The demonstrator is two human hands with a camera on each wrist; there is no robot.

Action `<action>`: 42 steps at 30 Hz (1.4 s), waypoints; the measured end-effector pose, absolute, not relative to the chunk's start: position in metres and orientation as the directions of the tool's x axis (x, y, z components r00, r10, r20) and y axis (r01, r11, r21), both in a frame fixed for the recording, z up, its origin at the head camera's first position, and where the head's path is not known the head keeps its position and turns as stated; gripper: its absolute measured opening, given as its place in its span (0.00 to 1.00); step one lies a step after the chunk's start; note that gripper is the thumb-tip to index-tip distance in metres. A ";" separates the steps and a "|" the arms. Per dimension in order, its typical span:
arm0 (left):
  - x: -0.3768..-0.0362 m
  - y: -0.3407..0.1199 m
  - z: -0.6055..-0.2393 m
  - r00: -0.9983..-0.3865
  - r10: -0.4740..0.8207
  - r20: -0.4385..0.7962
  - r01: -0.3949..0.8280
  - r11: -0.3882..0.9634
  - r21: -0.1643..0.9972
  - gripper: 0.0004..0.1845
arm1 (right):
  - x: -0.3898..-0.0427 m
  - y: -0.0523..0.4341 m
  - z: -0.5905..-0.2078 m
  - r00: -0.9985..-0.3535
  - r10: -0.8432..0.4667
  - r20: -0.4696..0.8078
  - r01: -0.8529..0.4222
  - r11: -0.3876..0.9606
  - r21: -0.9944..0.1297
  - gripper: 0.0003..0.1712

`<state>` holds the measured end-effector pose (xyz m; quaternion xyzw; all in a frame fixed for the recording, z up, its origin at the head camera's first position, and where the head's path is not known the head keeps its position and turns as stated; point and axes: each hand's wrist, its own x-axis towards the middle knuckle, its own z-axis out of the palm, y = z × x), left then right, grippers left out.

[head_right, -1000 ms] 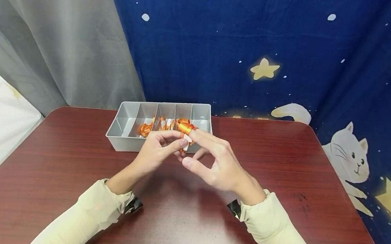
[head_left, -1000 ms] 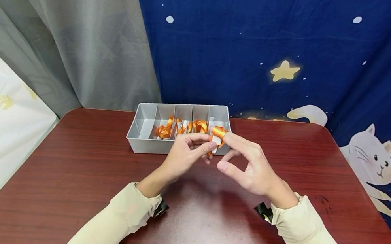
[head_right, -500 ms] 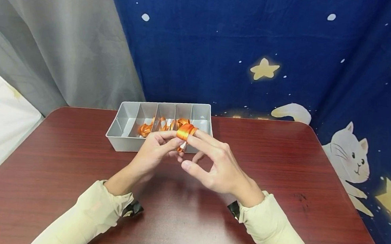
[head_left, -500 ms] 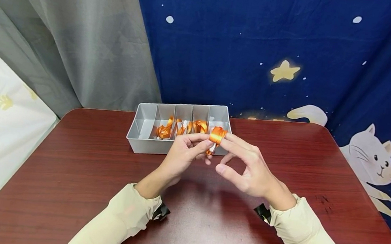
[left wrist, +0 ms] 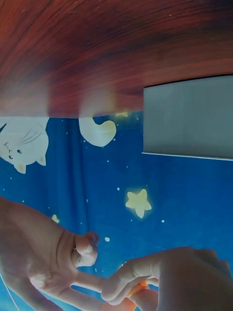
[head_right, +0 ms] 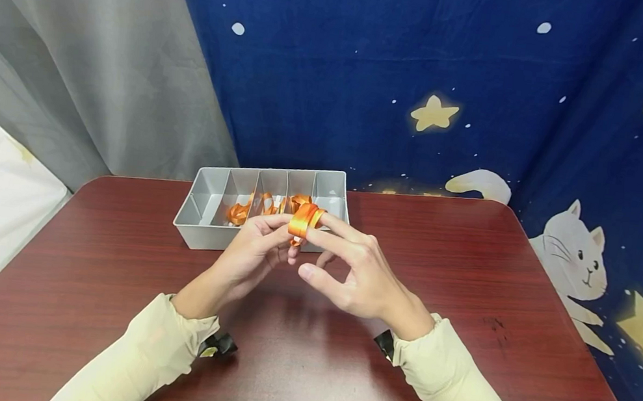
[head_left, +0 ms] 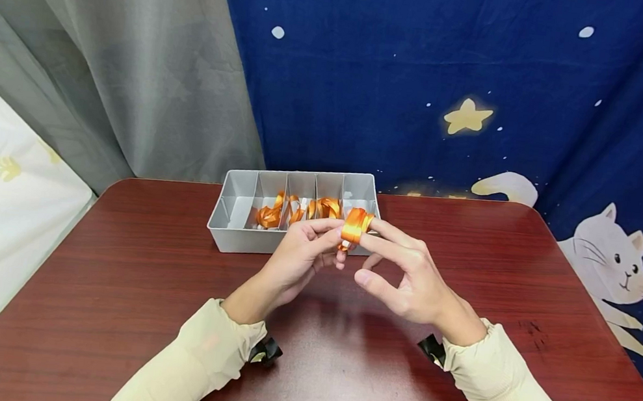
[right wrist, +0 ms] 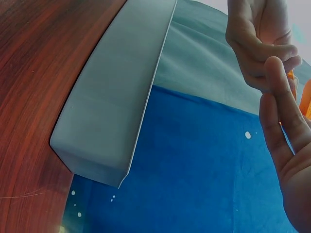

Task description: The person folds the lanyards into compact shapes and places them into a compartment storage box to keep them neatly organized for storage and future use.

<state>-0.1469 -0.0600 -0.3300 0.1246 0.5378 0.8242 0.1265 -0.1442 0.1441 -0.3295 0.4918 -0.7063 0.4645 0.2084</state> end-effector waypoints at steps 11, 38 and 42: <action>-0.147 -0.061 -0.327 -0.939 0.343 -0.008 -0.160 -0.418 0.894 0.14 | -0.145 0.145 -0.331 -0.413 -0.494 0.765 -0.903 0.110 -0.416 0.27; -0.150 -0.063 -0.325 -0.917 0.399 -0.011 -0.184 -0.397 0.899 0.09 | -0.148 0.142 -0.327 -0.371 -0.542 0.754 -0.922 0.312 -0.230 0.28; -0.150 -0.063 -0.326 -0.917 0.398 -0.020 -0.184 -0.379 0.907 0.11 | -0.148 0.141 -0.328 -0.371 -0.549 0.748 -0.919 0.331 -0.214 0.27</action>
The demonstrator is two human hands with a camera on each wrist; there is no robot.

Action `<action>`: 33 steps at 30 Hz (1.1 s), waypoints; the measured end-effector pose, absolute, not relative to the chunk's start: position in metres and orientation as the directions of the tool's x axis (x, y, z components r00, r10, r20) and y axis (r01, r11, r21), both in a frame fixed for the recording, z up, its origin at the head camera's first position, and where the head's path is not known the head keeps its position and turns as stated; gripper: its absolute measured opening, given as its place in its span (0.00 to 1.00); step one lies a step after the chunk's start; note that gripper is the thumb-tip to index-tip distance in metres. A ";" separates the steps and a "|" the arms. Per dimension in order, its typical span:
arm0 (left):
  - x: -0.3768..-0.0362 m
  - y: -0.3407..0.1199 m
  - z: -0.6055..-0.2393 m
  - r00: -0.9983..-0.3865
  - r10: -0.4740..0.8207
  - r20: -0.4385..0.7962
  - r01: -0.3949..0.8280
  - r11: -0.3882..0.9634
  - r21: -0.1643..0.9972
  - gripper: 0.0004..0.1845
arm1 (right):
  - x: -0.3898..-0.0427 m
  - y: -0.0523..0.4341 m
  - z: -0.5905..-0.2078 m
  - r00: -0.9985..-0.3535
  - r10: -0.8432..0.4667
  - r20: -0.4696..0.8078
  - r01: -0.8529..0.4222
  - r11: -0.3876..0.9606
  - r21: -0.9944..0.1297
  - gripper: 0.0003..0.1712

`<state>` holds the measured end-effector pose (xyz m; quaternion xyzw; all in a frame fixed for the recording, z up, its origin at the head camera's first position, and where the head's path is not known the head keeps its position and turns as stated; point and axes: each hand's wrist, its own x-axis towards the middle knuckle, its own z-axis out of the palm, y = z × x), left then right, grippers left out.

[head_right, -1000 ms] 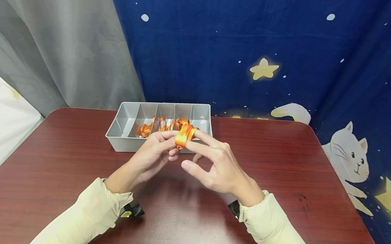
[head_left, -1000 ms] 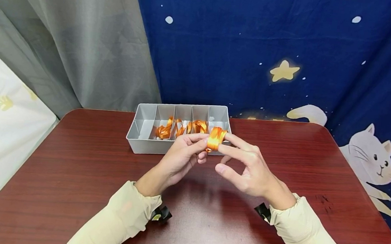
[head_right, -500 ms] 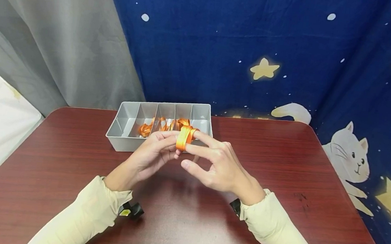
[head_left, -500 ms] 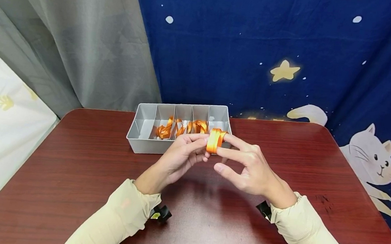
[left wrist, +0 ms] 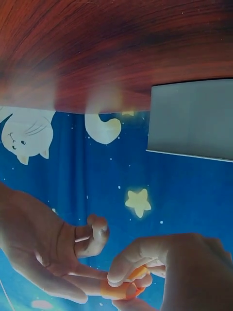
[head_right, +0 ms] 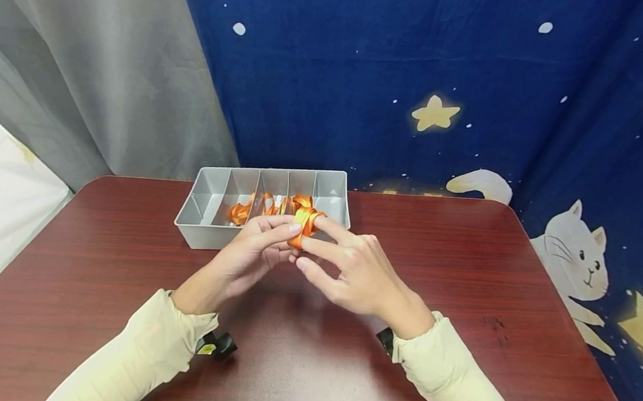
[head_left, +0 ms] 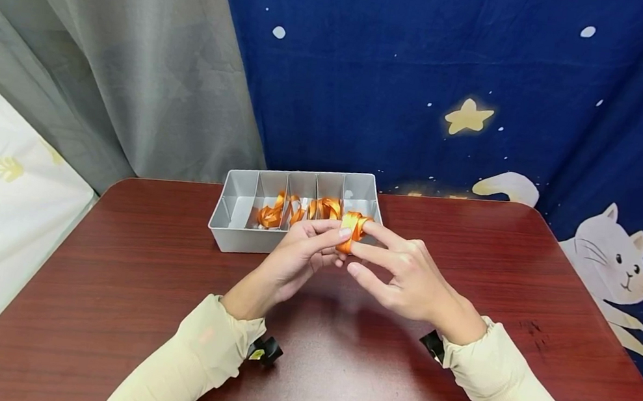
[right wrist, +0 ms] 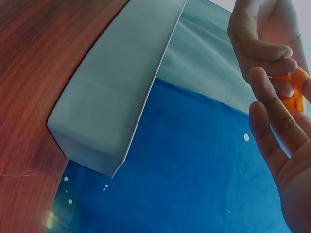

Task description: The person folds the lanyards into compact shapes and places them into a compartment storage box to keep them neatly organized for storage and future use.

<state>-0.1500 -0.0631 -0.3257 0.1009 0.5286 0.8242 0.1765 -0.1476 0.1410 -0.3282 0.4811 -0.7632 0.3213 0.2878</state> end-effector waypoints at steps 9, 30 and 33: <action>-0.150 -0.063 -0.328 -0.915 0.399 -0.050 -0.210 -0.367 0.906 0.11 | -0.146 0.140 -0.331 -0.358 -0.527 0.771 -0.928 0.290 -0.233 0.27; -0.150 -0.069 -0.328 -0.896 0.442 -0.046 -0.220 -0.351 0.910 0.08 | -0.146 0.138 -0.328 -0.385 -0.487 0.784 -0.898 0.003 -0.439 0.16; -0.150 -0.069 -0.328 -0.908 0.417 -0.045 -0.204 -0.347 0.915 0.09 | -0.146 0.137 -0.328 -0.381 -0.485 0.787 -0.891 -0.036 -0.453 0.15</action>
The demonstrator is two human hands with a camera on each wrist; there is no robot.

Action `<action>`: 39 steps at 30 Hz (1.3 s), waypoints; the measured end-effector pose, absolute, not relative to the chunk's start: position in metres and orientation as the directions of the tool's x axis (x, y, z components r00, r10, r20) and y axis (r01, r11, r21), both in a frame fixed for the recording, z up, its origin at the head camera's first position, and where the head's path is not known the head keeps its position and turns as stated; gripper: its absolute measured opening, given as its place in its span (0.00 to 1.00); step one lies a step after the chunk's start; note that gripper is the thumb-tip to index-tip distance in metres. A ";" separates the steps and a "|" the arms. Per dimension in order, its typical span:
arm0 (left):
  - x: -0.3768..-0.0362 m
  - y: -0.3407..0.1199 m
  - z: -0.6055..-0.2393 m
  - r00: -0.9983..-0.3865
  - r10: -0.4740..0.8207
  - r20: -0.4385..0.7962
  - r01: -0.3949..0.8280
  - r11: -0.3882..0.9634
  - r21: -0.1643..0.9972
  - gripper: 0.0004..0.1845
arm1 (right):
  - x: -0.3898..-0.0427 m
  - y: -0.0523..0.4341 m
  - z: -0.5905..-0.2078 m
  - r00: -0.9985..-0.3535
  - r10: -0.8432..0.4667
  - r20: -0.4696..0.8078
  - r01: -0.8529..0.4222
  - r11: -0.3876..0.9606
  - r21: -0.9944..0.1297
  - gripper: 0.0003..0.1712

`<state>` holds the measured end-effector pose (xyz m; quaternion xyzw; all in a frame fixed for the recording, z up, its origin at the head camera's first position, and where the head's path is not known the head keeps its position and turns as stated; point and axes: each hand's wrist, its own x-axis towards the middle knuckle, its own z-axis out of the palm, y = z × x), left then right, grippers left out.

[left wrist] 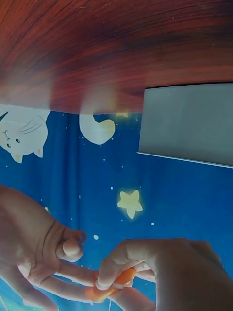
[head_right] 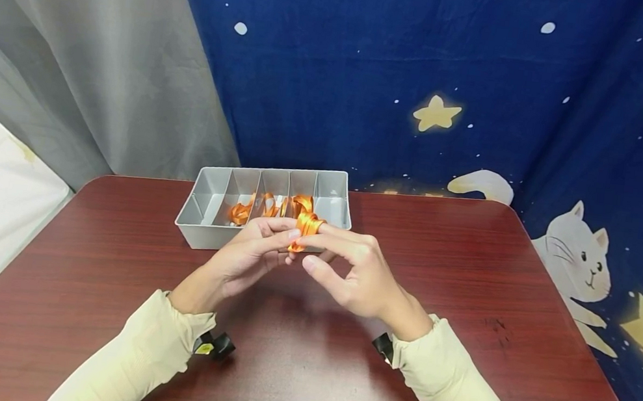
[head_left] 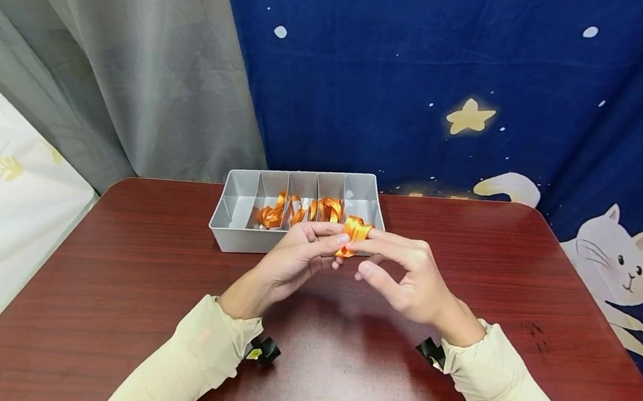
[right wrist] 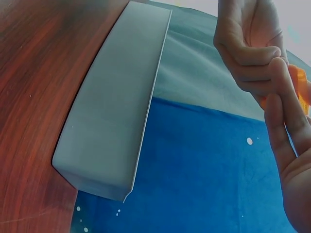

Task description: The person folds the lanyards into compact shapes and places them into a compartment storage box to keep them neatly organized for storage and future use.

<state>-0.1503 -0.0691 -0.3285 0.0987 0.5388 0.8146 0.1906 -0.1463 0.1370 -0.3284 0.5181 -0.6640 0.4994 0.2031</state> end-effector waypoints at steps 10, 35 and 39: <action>-0.150 -0.066 -0.329 -0.943 0.333 0.007 -0.084 -0.258 0.963 0.18 | -0.144 0.132 -0.330 -0.491 -0.372 0.788 -0.855 0.031 -0.518 0.17; -0.150 -0.068 -0.324 -0.964 0.231 0.128 0.094 -0.153 0.984 0.18 | -0.147 0.127 -0.328 -0.579 -0.138 0.804 -0.815 0.056 -0.577 0.19; -0.152 -0.070 -0.324 -0.968 0.206 0.140 0.110 -0.149 0.983 0.18 | -0.149 0.128 -0.327 -0.596 -0.108 0.795 -0.803 0.071 -0.592 0.18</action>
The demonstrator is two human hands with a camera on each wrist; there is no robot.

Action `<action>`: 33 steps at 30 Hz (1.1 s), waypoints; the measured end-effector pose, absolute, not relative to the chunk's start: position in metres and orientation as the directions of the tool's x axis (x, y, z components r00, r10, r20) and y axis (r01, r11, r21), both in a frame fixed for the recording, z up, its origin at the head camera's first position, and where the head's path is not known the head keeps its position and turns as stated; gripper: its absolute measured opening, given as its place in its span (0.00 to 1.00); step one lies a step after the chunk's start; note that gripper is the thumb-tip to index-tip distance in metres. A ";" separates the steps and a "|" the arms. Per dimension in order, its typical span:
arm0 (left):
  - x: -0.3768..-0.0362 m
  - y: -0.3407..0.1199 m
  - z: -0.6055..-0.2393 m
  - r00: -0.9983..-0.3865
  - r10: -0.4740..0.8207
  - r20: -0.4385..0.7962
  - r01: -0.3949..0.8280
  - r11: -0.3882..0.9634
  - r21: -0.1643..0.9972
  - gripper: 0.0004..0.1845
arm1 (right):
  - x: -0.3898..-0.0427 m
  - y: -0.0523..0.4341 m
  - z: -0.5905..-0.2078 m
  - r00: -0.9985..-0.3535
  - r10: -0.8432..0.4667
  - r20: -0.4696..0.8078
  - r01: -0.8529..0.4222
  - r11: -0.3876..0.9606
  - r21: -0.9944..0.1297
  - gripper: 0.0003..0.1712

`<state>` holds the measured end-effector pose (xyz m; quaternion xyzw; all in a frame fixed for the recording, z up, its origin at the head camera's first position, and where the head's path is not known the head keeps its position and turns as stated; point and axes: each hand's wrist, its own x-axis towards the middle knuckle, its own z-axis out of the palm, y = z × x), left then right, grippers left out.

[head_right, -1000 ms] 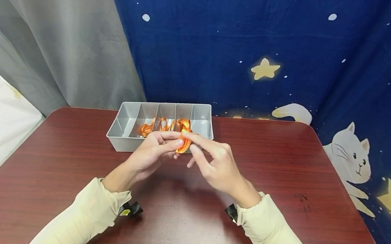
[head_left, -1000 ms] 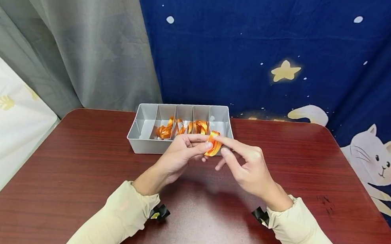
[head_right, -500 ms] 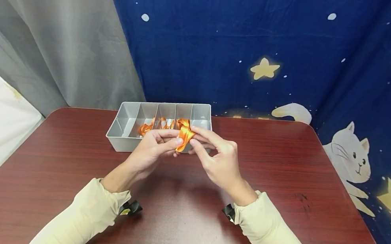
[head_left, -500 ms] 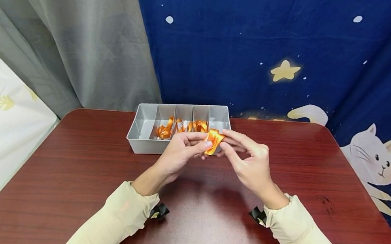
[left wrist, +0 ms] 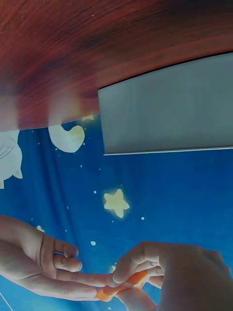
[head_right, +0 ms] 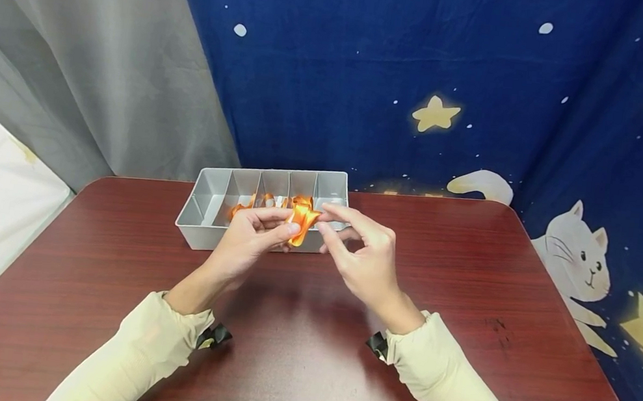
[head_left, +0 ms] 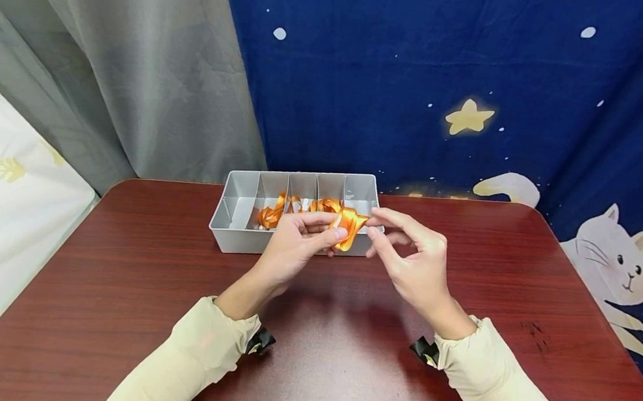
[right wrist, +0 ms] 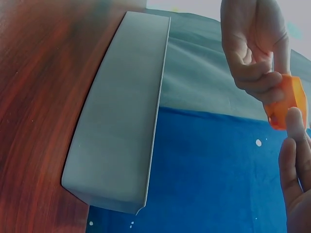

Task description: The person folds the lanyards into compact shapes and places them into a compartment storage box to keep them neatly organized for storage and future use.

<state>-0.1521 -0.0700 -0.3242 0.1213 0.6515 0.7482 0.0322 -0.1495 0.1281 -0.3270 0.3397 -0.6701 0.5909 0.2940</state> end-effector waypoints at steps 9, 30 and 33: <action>-0.163 -0.078 -0.329 -0.969 0.142 0.200 0.188 -0.097 0.977 0.17 | -0.162 0.132 -0.332 -0.649 -0.095 0.755 -0.761 0.097 -0.642 0.18; -0.187 -0.106 -0.336 -0.950 -0.077 0.304 0.295 0.112 0.949 0.15 | -0.160 0.127 -0.320 -0.740 -0.094 0.667 -0.663 0.272 -0.698 0.15; -0.189 -0.110 -0.338 -0.938 -0.098 0.332 0.315 0.155 0.936 0.15 | -0.159 0.126 -0.318 -0.747 -0.091 0.658 -0.651 0.296 -0.699 0.15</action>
